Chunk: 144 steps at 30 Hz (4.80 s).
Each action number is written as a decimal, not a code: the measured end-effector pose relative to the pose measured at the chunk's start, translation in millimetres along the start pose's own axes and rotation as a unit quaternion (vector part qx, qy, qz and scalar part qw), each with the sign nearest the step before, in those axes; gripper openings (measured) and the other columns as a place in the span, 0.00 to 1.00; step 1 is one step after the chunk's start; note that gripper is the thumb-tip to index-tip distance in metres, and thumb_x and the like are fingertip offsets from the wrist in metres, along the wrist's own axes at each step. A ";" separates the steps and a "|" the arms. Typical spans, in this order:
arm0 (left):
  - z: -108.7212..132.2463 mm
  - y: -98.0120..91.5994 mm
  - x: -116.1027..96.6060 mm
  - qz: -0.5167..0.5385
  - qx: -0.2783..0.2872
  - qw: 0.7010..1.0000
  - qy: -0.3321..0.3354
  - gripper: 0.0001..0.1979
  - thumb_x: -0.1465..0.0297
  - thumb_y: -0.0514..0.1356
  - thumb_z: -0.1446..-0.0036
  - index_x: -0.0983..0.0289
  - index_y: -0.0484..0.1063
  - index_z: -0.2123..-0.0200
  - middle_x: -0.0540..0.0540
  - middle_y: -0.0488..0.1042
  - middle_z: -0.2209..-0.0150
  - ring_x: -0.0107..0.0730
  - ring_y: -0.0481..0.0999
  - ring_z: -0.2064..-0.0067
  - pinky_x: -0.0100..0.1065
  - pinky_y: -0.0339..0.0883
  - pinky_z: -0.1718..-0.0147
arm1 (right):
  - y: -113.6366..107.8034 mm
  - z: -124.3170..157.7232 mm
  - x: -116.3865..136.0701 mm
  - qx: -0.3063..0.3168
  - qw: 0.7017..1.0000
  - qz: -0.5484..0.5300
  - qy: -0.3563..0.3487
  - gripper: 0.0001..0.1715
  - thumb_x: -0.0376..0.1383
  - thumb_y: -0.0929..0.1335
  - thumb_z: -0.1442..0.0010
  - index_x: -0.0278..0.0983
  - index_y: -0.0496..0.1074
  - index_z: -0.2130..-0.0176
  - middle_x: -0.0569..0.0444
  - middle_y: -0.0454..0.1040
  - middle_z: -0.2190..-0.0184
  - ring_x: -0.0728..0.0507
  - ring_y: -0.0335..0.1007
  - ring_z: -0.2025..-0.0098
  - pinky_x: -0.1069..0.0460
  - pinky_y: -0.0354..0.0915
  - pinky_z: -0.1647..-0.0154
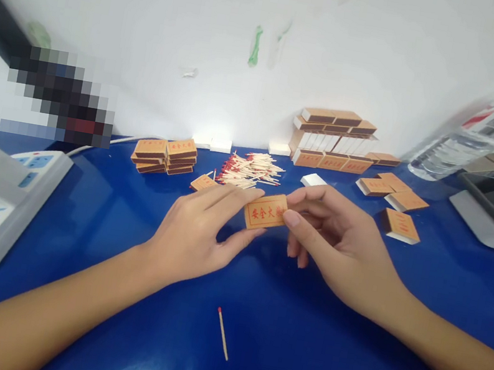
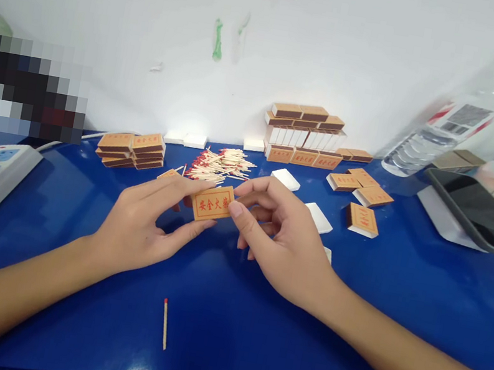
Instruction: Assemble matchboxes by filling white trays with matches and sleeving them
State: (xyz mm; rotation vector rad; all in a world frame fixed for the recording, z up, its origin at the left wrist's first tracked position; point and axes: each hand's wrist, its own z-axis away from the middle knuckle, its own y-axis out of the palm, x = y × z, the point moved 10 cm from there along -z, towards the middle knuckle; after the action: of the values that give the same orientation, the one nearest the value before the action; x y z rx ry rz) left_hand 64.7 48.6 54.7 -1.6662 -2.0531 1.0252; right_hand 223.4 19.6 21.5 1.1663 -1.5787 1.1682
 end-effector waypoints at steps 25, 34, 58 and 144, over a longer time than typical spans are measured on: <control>0.7 4.4 12.7 0.036 0.014 0.998 -0.050 0.21 0.64 0.71 0.35 0.64 0.74 0.42 0.58 0.84 0.47 0.41 0.85 0.48 0.40 0.80 0.48 | 0.1 -1.5 -1.8 0.021 0.999 0.044 0.005 0.18 0.51 0.75 0.33 0.40 0.73 0.58 0.58 0.75 0.73 0.50 0.73 0.76 0.56 0.73 0.78; 1.4 6.3 7.9 0.031 0.019 0.999 -0.033 0.21 0.66 0.69 0.33 0.64 0.74 0.41 0.58 0.84 0.47 0.41 0.85 0.48 0.39 0.80 0.49 | 1.9 0.1 -5.5 0.021 0.999 0.024 0.002 0.17 0.48 0.72 0.30 0.43 0.63 0.55 0.59 0.77 0.67 0.50 0.74 0.76 0.55 0.73 0.80; 2.3 5.4 7.2 0.049 0.011 0.998 -0.036 0.20 0.73 0.65 0.34 0.62 0.72 0.41 0.56 0.83 0.49 0.37 0.85 0.51 0.38 0.82 0.52 | 0.4 0.4 3.9 0.009 0.994 0.095 -0.049 0.15 0.44 0.72 0.31 0.44 0.66 0.50 0.53 0.79 0.60 0.43 0.78 0.63 0.49 0.73 0.70; -12.7 6.5 83.0 -0.113 0.291 0.950 -0.023 0.16 0.71 0.70 0.37 0.60 0.79 0.46 0.58 0.82 0.48 0.53 0.74 0.45 0.51 0.64 0.45 | 6.3 -7.4 23.6 0.030 0.933 0.294 -0.206 0.21 0.46 0.62 0.22 0.43 0.68 0.36 0.41 0.65 0.30 0.34 0.58 0.26 0.31 0.59 0.26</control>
State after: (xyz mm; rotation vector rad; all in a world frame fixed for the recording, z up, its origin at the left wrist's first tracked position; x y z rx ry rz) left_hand 54.3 131.3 42.8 -1.0912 -1.6801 1.4157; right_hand 212.7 23.0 44.4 1.0499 -2.3392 1.4116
